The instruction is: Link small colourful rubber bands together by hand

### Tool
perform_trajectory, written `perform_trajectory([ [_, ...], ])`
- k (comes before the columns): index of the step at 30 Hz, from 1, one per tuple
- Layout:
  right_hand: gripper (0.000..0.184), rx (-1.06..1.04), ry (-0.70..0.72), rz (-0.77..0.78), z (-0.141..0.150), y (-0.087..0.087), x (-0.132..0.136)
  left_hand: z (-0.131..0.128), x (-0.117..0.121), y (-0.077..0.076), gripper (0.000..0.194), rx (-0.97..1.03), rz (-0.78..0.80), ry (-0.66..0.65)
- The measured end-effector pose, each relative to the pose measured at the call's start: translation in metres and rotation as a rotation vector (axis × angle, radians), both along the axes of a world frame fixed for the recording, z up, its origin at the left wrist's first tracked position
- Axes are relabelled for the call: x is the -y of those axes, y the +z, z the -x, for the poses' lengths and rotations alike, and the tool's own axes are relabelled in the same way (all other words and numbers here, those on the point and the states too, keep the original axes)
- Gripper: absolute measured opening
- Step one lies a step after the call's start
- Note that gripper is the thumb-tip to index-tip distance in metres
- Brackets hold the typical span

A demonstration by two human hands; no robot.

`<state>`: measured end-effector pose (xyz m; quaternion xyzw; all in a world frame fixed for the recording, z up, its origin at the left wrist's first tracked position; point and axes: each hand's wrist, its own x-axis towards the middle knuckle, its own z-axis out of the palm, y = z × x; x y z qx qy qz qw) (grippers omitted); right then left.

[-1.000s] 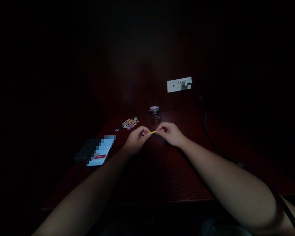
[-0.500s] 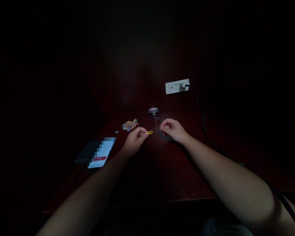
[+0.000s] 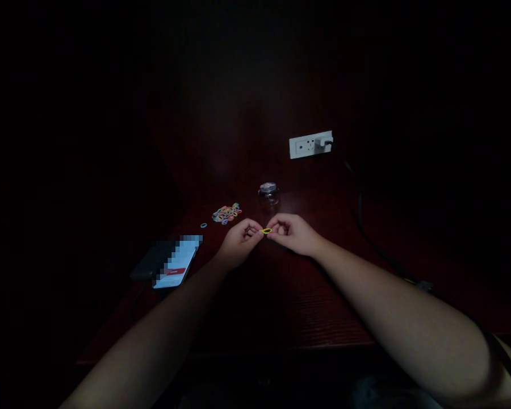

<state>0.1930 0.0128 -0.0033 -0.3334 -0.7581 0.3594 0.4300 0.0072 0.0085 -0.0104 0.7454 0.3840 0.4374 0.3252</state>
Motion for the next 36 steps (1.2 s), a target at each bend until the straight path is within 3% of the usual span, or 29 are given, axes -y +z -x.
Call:
perform_trajectory([
  [14,0.026,0.058,-0.01,-0.002,-0.0017,-0.0014,-0.0021,0.0006,-0.002,-0.0044,0.023,-0.017,0.033,-0.014],
  [22,0.023,0.088,-0.016,-0.042,-0.0015,0.0016,0.0008,0.0004,-0.0001,-0.0013,0.016,-0.038,0.013,-0.015],
  [36,0.022,0.155,-0.035,-0.061,-0.0037,0.0042,0.0017,0.001,-0.002,-0.0018,0.02,-0.042,0.015,-0.028],
])
